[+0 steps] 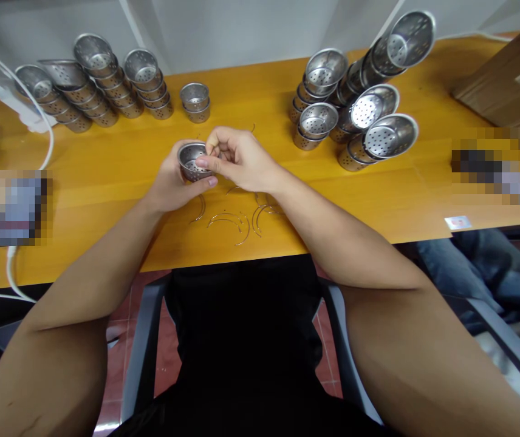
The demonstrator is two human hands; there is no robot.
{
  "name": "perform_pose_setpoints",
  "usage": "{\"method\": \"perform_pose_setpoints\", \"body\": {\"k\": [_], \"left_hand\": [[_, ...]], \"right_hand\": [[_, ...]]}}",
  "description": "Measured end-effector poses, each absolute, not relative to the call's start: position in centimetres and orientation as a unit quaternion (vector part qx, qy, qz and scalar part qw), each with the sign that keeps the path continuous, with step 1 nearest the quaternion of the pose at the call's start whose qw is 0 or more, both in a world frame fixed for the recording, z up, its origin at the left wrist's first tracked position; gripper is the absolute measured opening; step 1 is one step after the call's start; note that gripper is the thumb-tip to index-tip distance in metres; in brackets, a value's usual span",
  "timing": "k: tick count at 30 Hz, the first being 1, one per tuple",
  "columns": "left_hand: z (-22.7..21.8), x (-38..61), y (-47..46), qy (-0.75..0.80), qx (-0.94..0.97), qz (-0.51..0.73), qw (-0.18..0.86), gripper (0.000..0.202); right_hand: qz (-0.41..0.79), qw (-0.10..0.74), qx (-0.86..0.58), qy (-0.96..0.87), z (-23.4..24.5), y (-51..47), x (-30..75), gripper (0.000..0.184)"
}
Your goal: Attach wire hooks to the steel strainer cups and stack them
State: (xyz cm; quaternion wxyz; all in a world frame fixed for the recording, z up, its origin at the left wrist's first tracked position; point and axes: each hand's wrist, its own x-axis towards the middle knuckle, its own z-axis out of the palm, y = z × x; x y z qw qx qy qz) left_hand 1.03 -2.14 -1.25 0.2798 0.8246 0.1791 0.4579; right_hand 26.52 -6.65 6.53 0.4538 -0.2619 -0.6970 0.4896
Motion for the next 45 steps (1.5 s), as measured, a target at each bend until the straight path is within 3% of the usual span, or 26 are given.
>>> {"method": "perform_pose_setpoints", "body": {"k": [11, 17, 22, 27, 35, 45], "left_hand": [[-0.5, 0.9, -3.0, 0.188, 0.833, 0.438, 0.283, 0.079], [-1.4, 1.1, -1.6, 0.195, 0.820, 0.464, 0.273, 0.099], [-2.6, 0.9, 0.0, 0.187, 0.792, 0.527, 0.246, 0.100], [-2.4, 0.6, -0.3, 0.214, 0.796, 0.507, 0.252, 0.096], [-1.6, 1.0, -1.3, 0.265, 0.782, 0.493, 0.274, 0.103], [-0.8, 0.5, -2.0, 0.257, 0.815, 0.435, 0.283, 0.103]], "right_hand": [[0.474, 0.438, -0.261, -0.718, 5.9, -6.2, 26.8, 0.080], [0.364, 0.479, -0.290, -0.745, 4.9, -5.4, 27.8, 0.086], [0.221, 0.458, -0.297, -0.808, 5.3, -5.5, 29.0, 0.060], [0.151, 0.446, -0.277, -0.838, 5.5, -5.7, 29.3, 0.051], [0.184, 0.411, -0.301, -0.840, 6.4, -6.4, 29.2, 0.036], [0.205, 0.381, -0.295, -0.852, 5.9, -6.6, 28.5, 0.046]]}}
